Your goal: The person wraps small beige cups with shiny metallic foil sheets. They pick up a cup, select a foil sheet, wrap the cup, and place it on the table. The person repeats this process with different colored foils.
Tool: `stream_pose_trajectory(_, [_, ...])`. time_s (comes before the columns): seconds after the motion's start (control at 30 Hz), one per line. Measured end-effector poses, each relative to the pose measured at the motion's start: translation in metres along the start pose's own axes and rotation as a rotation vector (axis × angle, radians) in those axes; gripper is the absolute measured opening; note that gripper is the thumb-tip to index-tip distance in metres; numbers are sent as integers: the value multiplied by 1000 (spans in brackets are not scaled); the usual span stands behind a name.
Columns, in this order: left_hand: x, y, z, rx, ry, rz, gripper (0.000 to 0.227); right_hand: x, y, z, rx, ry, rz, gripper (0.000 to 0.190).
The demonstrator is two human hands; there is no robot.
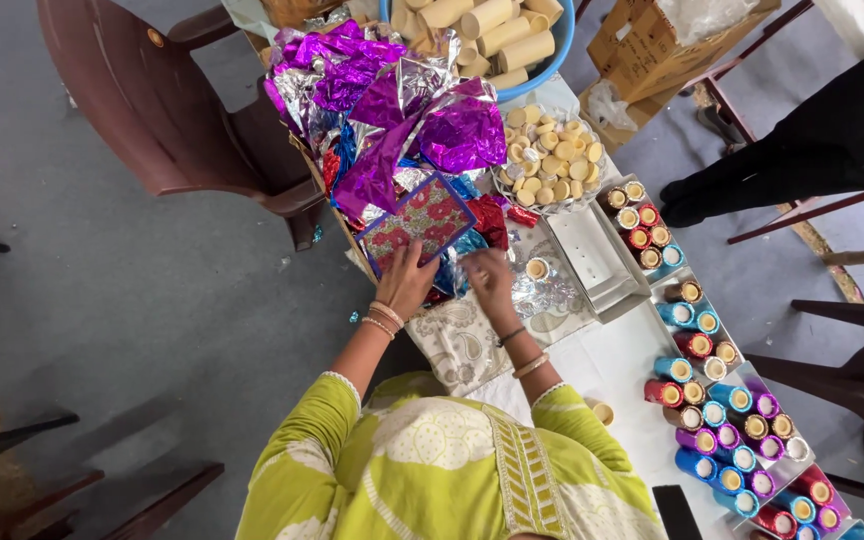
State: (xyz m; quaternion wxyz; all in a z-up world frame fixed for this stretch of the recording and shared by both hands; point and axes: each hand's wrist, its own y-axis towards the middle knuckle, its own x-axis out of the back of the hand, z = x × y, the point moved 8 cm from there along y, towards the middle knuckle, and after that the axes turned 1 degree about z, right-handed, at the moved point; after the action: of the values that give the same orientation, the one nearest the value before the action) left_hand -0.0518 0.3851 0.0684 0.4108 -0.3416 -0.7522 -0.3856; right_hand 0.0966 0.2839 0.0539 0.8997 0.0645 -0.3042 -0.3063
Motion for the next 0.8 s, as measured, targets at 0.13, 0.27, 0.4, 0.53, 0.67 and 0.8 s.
stream_pose_trajectory(0.13, [-9,-2,0,-8,21,-11,33,33,15,-5,-225,-78,-43,26])
stream_pose_trajectory(0.27, [-6,-2,-4,21,-30,-14,31,15,23,-3,-57,-380,51,40])
stream_pose_trajectory(0.4, [2,2,-12,44,-40,-23,48,-12,15,-27,-106,-492,139,30])
stream_pose_trajectory(0.53, [10,8,-23,79,-1,37,64,-12,13,-28,-53,-447,116,21])
stream_pose_trajectory(0.67, [-6,6,-26,34,128,86,76,-25,3,-35,73,-277,171,22])
stream_pose_trajectory(0.8, [-25,4,-20,20,217,66,72,-20,1,3,191,-349,204,23])
